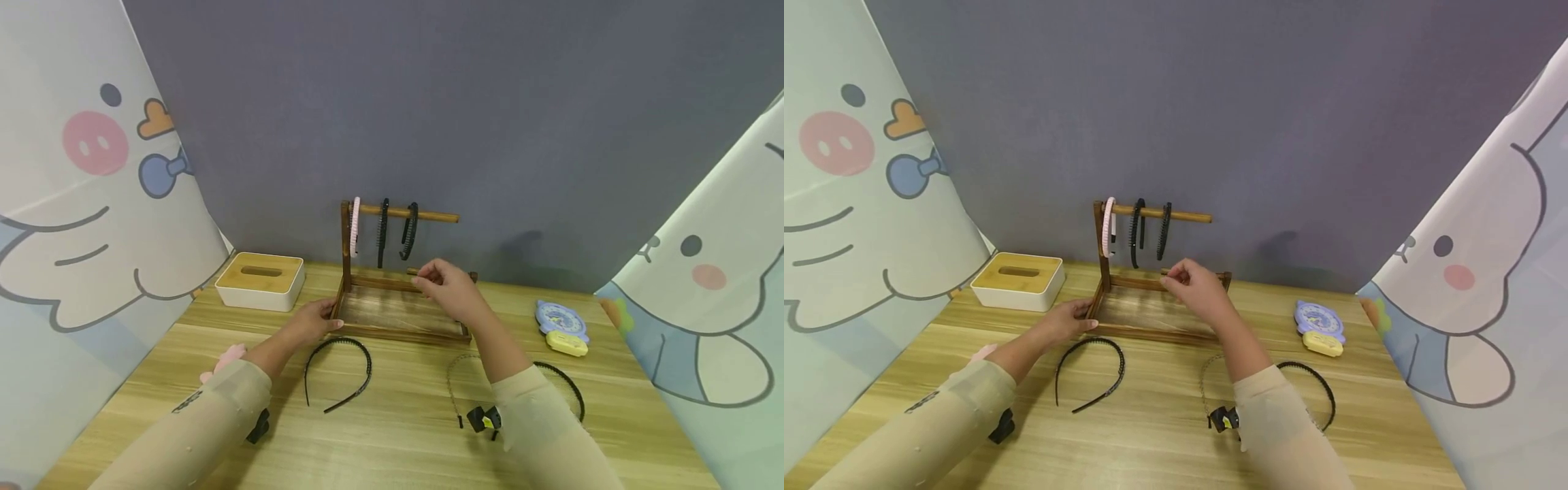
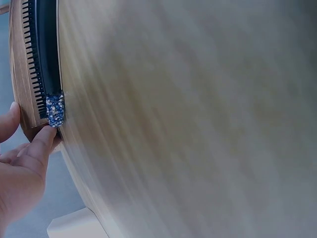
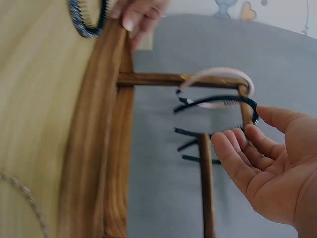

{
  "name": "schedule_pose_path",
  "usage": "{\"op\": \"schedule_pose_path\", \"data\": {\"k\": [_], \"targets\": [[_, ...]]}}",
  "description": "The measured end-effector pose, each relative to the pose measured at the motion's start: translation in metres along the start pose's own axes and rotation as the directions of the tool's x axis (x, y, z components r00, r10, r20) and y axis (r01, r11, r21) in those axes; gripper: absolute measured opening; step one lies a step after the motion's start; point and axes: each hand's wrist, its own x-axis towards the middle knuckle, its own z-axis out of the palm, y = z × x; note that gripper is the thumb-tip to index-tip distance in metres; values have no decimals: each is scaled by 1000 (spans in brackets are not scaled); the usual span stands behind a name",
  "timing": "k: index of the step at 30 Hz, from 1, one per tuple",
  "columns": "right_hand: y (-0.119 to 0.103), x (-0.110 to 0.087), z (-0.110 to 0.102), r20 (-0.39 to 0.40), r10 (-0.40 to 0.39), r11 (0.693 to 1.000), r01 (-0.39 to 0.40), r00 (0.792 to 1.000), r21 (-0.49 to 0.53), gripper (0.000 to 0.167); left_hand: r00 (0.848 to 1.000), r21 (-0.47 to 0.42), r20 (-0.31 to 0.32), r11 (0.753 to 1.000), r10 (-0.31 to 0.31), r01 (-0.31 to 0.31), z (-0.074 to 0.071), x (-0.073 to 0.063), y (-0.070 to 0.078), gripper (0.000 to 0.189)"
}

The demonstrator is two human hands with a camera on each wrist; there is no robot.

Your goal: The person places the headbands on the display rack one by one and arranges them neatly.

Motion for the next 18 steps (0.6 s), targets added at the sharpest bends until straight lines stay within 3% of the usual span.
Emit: {"op": "schedule_pose_path", "data": {"k": [7, 10, 13, 18], "targets": [[6, -4, 35, 145, 17, 999, -9, 989, -51, 29, 1000, 7, 0, 1000, -7, 7, 0, 1, 0, 68], [9, -5, 53, 213, 18, 993, 9, 977, -122, 26, 1000, 3, 3, 1000, -14, 14, 0, 0, 0, 69], [12, -6, 71, 273, 6, 976, 54, 962, -213, 23, 1000, 3, 6, 1000, -18, 18, 0, -1, 1, 69], [17, -5, 94, 323, -27, 920, 150, 946, -363, 22, 1000, 15, 8, 1000, -19, 19, -1, -1, 1, 69]]}}
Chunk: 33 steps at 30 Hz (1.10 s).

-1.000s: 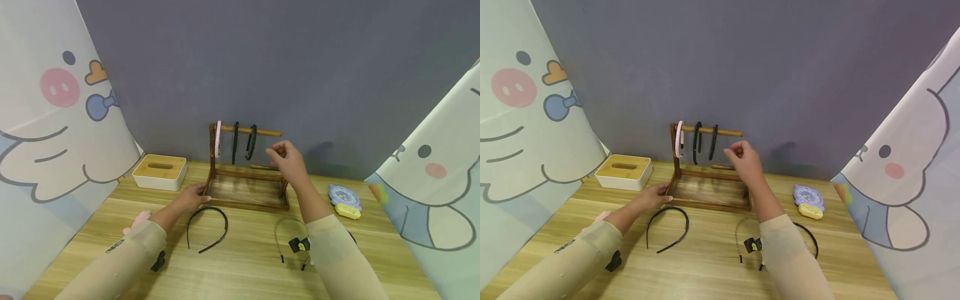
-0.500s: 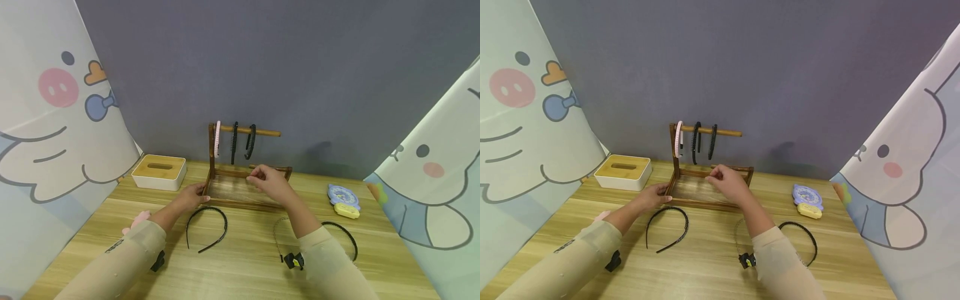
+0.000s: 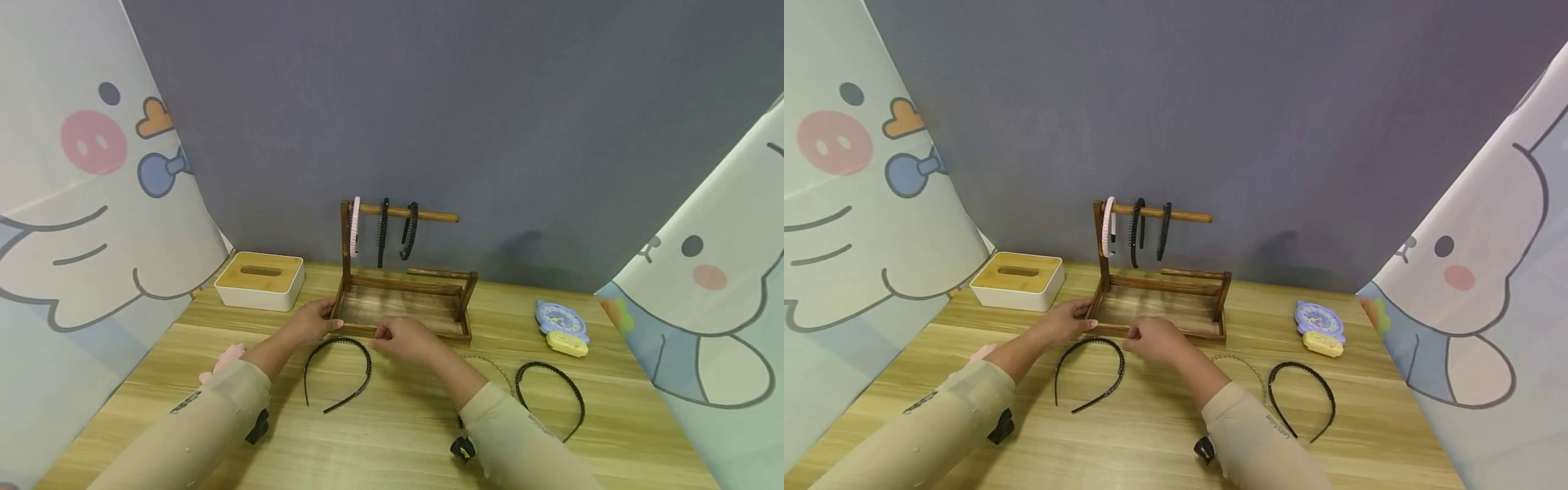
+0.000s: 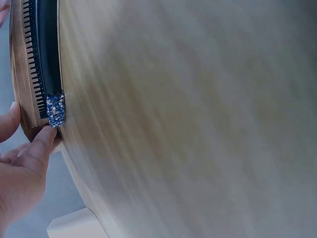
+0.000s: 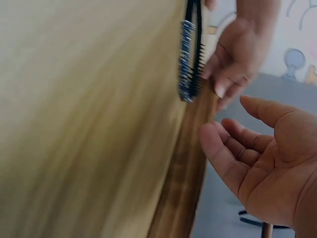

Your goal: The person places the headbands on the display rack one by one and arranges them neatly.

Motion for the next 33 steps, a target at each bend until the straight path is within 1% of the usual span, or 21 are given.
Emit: {"op": "schedule_pose_path", "data": {"k": [2, 6, 12, 15, 21, 23, 27, 31, 33], "targets": [[-1, 2, 6, 16, 1, 999, 0, 1000, -48, 24, 1000, 4, 0, 1000, 1, -1, 0, 0, 0, 69], [-3, 6, 16, 66, 37, 995, -31, 997, -99, 31, 1000, 16, -2, 1000, 3, -3, 0, 0, 1, 68], [-7, 13, 27, 62, 93, 979, -80, 994, -189, 35, 1000, 20, -4, 1000, -2, 2, -1, -1, 1, 68], [-9, 17, 32, 54, 105, 975, -92, 993, -204, 34, 1000, 24, -6, 1000, -4, 4, -1, -1, 1, 68], [-9, 17, 37, 39, 83, 977, -74, 996, -201, 23, 1000, 22, -4, 1000, -3, 3, 0, -1, 1, 68], [-10, 16, 36, 40, 86, 980, -77, 996, -184, 19, 1000, 21, -2, 1000, -2, 2, 0, -1, 1, 68], [-11, 14, 30, 57, 114, 986, -106, 992, -128, 15, 1000, 11, -4, 1000, -1, 1, 0, -1, 1, 69], [-8, 11, 23, 103, 131, 991, -129, 986, -19, 11, 1000, 11, -5, 1000, 3, -3, 0, 0, -1, 69], [-5, 10, 21, 139, 122, 988, -133, 983, 74, 8, 1000, 13, -6, 1000, 6, -6, 0, 1, -2, 69]]}}
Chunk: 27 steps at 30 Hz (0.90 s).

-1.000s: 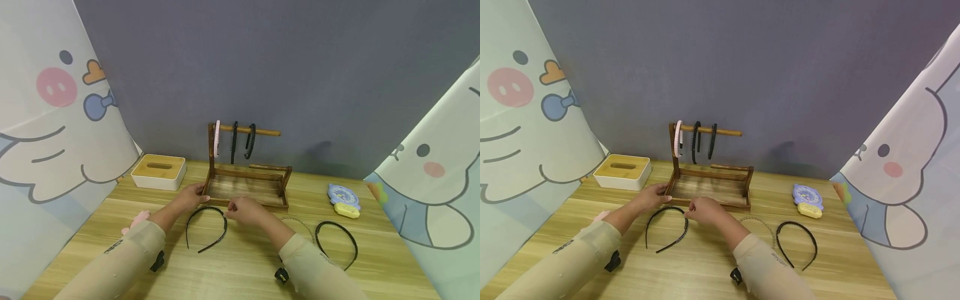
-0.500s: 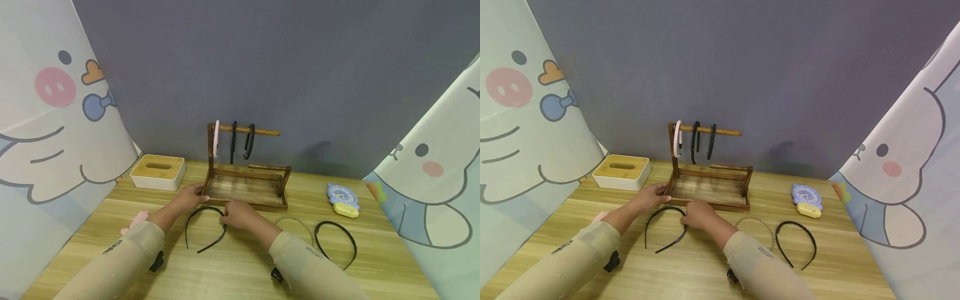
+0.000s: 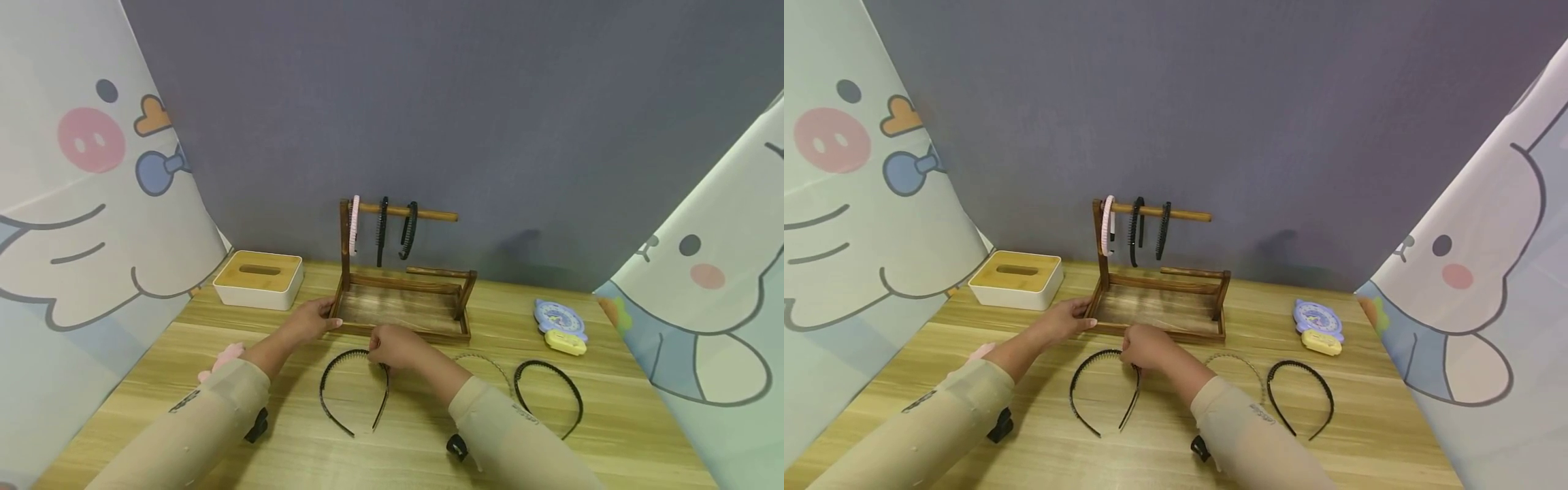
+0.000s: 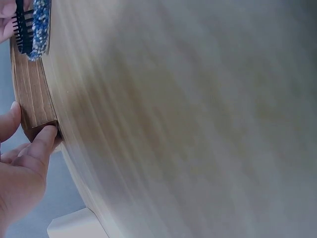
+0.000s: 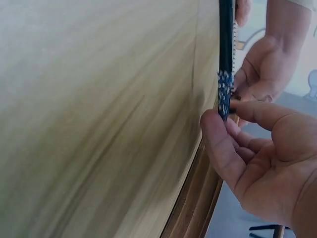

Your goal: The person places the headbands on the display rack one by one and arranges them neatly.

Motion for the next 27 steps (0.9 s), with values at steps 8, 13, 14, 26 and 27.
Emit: {"op": "schedule_pose_path", "data": {"k": [8, 13, 14, 26, 27], "targets": [[17, -4, -14, 188, -54, 904, -32, 981, 427, 25, 1000, 5, -6, 1000, 2, -2, 1, 1, 0, 68], [22, -12, -23, 222, -73, 846, -58, 972, 530, 28, 1000, 2, -5, 1000, -1, 1, 1, 2, -1, 68], [22, -14, -25, 227, -76, 835, -62, 971, 547, 28, 1000, 0, -5, 1000, -1, 1, 1, 2, -1, 69], [22, -44, -55, 208, -156, 731, -29, 966, 682, 26, 1000, -8, -3, 1000, 10, -10, 1, 1, 0, 68], [22, -47, -57, 199, -163, 732, -17, 966, 681, 25, 1000, -6, -4, 1000, 10, -10, 1, 1, -1, 68]]}}
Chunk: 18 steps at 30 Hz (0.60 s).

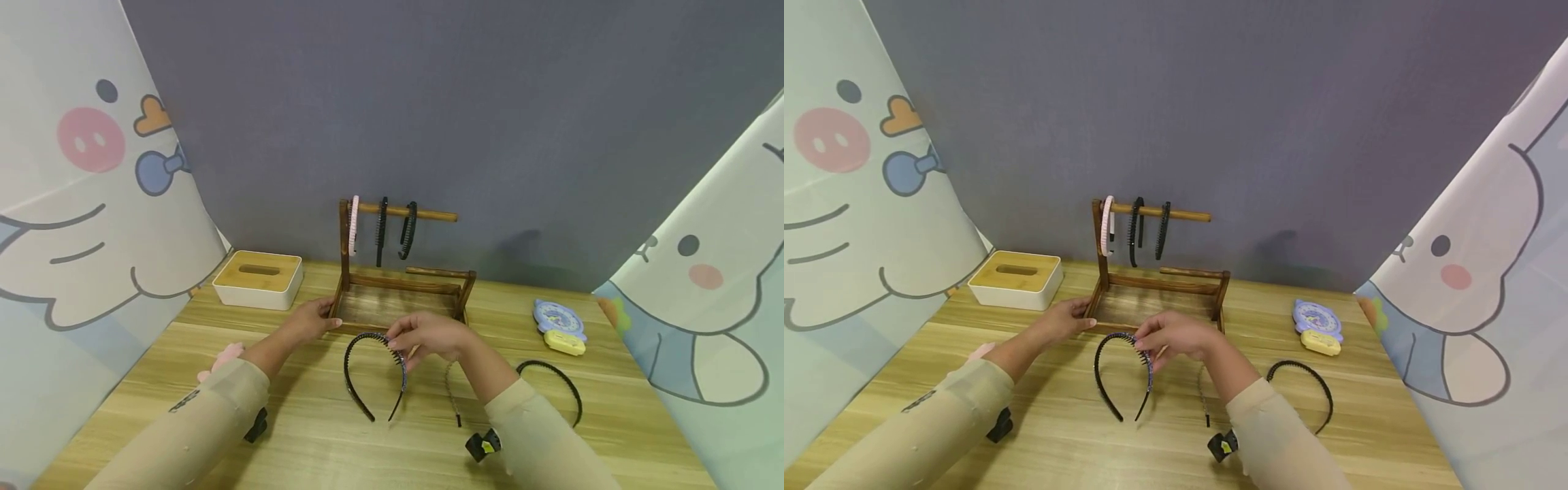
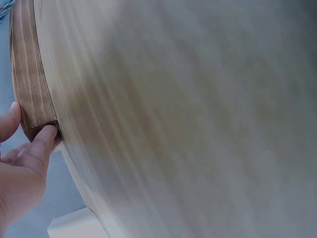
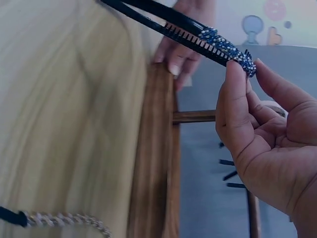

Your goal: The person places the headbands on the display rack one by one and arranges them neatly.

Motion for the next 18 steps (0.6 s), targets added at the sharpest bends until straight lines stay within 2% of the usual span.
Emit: {"op": "schedule_pose_path", "data": {"k": [11, 18], "targets": [[-14, -31, -6, -34, -155, 984, 151, 987, -92, 27, 1000, 4, 2, 1000, -4, 4, 0, 0, 0, 68], [-30, -57, -4, -76, -277, 958, 270, 958, -98, 20, 1000, 12, -4, 1000, -2, 2, 0, -1, 1, 68]]}}
